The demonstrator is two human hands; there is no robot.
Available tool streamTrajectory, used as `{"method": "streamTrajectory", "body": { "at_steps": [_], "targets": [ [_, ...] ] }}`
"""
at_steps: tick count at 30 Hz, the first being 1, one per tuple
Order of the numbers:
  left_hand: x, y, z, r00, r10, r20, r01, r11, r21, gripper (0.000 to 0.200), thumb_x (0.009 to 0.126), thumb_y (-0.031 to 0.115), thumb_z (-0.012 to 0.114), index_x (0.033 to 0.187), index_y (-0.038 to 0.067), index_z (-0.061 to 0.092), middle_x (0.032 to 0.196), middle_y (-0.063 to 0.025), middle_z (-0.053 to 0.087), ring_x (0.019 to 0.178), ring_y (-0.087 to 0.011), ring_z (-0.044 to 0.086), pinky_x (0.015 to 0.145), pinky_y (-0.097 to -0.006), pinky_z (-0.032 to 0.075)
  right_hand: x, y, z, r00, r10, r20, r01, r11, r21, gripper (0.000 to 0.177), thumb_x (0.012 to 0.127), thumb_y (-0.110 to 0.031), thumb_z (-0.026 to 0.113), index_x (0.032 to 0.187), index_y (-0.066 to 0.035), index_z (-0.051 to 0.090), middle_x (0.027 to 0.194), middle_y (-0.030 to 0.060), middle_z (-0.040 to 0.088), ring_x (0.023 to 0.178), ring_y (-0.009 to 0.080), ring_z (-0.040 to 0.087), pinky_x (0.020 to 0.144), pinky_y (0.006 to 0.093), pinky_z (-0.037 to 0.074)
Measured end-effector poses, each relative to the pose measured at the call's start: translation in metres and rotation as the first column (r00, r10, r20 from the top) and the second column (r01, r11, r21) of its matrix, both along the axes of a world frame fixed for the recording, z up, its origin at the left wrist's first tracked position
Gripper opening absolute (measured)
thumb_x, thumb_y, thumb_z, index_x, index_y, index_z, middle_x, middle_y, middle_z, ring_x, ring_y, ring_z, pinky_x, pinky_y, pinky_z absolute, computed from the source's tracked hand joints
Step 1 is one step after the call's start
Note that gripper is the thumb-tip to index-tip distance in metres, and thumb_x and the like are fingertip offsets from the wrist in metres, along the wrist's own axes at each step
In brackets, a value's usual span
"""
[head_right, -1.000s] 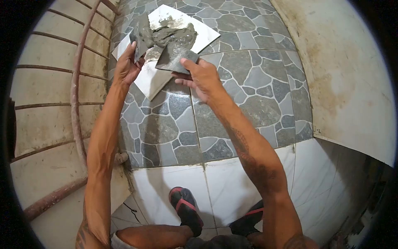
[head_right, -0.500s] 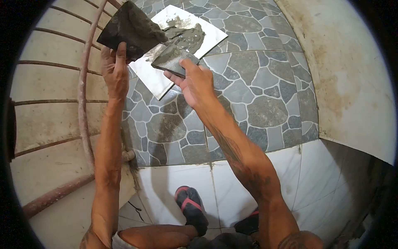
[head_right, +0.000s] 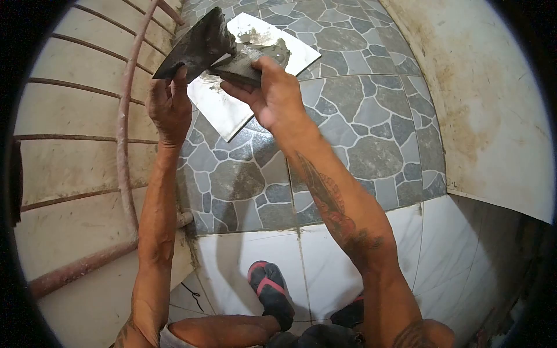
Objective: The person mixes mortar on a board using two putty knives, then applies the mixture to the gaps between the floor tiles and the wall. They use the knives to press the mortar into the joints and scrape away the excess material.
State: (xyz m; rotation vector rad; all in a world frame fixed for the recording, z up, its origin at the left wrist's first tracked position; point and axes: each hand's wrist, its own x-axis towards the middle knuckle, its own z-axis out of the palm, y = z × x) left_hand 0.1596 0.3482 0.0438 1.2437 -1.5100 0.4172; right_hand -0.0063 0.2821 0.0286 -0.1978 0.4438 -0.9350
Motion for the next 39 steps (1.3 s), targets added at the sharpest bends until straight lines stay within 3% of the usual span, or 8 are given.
{"method": "streamTrajectory", "body": {
  "at_steps": [4, 13, 16, 19, 22, 25, 30, 39],
  "targets": [
    [0.003, 0.003, 0.002, 1.0, -0.011, -0.01, 0.011, 1.0, 0.019, 0.013, 0.094, 0.011, 0.066, 0.099, 0.0, 0.062, 0.081, -0.0101, 0.069, 0.066, -0.0128, 0.061, 0.058, -0.0273, 0.048, -0.002, -0.003, -0.004, 0.998, 0.028, 0.056, -0.025, 0.998, -0.054, 0.027, 0.088, -0.007, 0.054, 0.106, 0.013, 0.048, 0.106, 0.0243, 0.059, 0.099, 0.0426, 0.064, 0.088, 0.059, 0.057],
    [-0.001, 0.005, 0.013, 0.988, -0.017, 0.155, 0.026, 0.998, -0.054, 0.016, 0.094, 0.007, 0.064, 0.108, 0.0, 0.062, 0.083, -0.0093, 0.068, 0.067, -0.0128, 0.061, 0.059, -0.0275, 0.049, -0.009, -0.004, 0.005, 0.998, 0.027, 0.059, -0.017, 0.988, -0.156, 0.023, 0.088, -0.006, 0.055, 0.103, 0.012, 0.051, 0.103, 0.0219, 0.061, 0.098, 0.0406, 0.065, 0.087, 0.0579, 0.058],
    [0.0, 0.008, 0.009, 0.993, -0.055, 0.108, 0.054, 0.998, 0.007, 0.024, 0.092, 0.004, 0.066, 0.116, 0.006, 0.062, 0.101, -0.0123, 0.072, 0.085, -0.0216, 0.071, 0.071, -0.0304, 0.056, -0.012, -0.004, 0.011, 0.999, 0.035, 0.038, -0.029, 0.986, -0.164, 0.023, 0.088, -0.005, 0.054, 0.103, 0.012, 0.051, 0.102, 0.0218, 0.061, 0.095, 0.0407, 0.066, 0.086, 0.0572, 0.059],
    [-0.001, 0.009, 0.007, 0.99, -0.061, 0.128, 0.057, 0.998, 0.03, 0.025, 0.092, 0.004, 0.064, 0.117, 0.006, 0.061, 0.104, -0.0122, 0.072, 0.089, -0.0219, 0.071, 0.074, -0.0305, 0.056, -0.014, -0.004, 0.013, 0.999, 0.039, -0.004, -0.039, 0.99, -0.136, 0.022, 0.089, -0.005, 0.053, 0.103, 0.012, 0.051, 0.101, 0.0221, 0.061, 0.094, 0.0409, 0.066, 0.084, 0.0563, 0.06],
    [-0.007, 0.008, 0.008, 0.984, -0.117, 0.132, 0.109, 0.992, 0.064, 0.023, 0.093, 0.005, 0.066, 0.115, 0.002, 0.061, 0.092, -0.0116, 0.069, 0.074, -0.0162, 0.064, 0.065, -0.0289, 0.052, -0.016, -0.005, 0.013, 0.999, 0.024, -0.044, -0.029, 0.992, -0.123, 0.021, 0.089, -0.004, 0.052, 0.102, 0.012, 0.051, 0.099, 0.0219, 0.06, 0.093, 0.041, 0.067, 0.082, 0.0548, 0.061],
    [-0.014, 0.008, 0.008, 0.981, -0.143, 0.134, 0.133, 0.988, 0.083, 0.033, 0.091, -0.002, 0.062, 0.122, 0.008, 0.059, 0.112, -0.0122, 0.07, 0.102, -0.024, 0.07, 0.083, -0.0322, 0.057, -0.019, -0.004, 0.015, 0.997, 0.011, -0.081, -0.021, 0.992, -0.125, 0.019, 0.09, -0.003, 0.051, 0.101, 0.012, 0.051, 0.098, 0.0214, 0.06, 0.094, 0.0409, 0.067, 0.081, 0.0539, 0.062],
    [-0.019, 0.006, 0.002, 0.976, -0.163, 0.142, 0.152, 0.985, 0.083, 0.038, 0.089, -0.005, 0.062, 0.123, 0.01, 0.059, 0.113, -0.0125, 0.07, 0.105, -0.0256, 0.069, 0.085, -0.0324, 0.057, -0.022, -0.007, 0.007, 0.998, 0.02, -0.065, -0.028, 0.992, -0.123, 0.018, 0.09, -0.003, 0.05, 0.1, 0.012, 0.051, 0.1, 0.0218, 0.059, 0.095, 0.0417, 0.066, 0.082, 0.0547, 0.062],
    [-0.01, 0.002, -0.016, 0.971, -0.186, 0.149, 0.171, 0.979, 0.111, 0.042, 0.086, -0.008, 0.061, 0.124, 0.011, 0.058, 0.116, -0.0131, 0.069, 0.105, -0.0282, 0.068, 0.084, -0.0346, 0.058, -0.027, -0.003, 0.011, 0.995, 0.046, -0.085, -0.057, 0.991, -0.125, 0.027, 0.095, -0.004, 0.041, 0.114, 0.015, 0.043, 0.117, 0.0302, 0.055, 0.111, 0.0426, 0.06, 0.097, 0.0569, 0.054]
  ]
}}
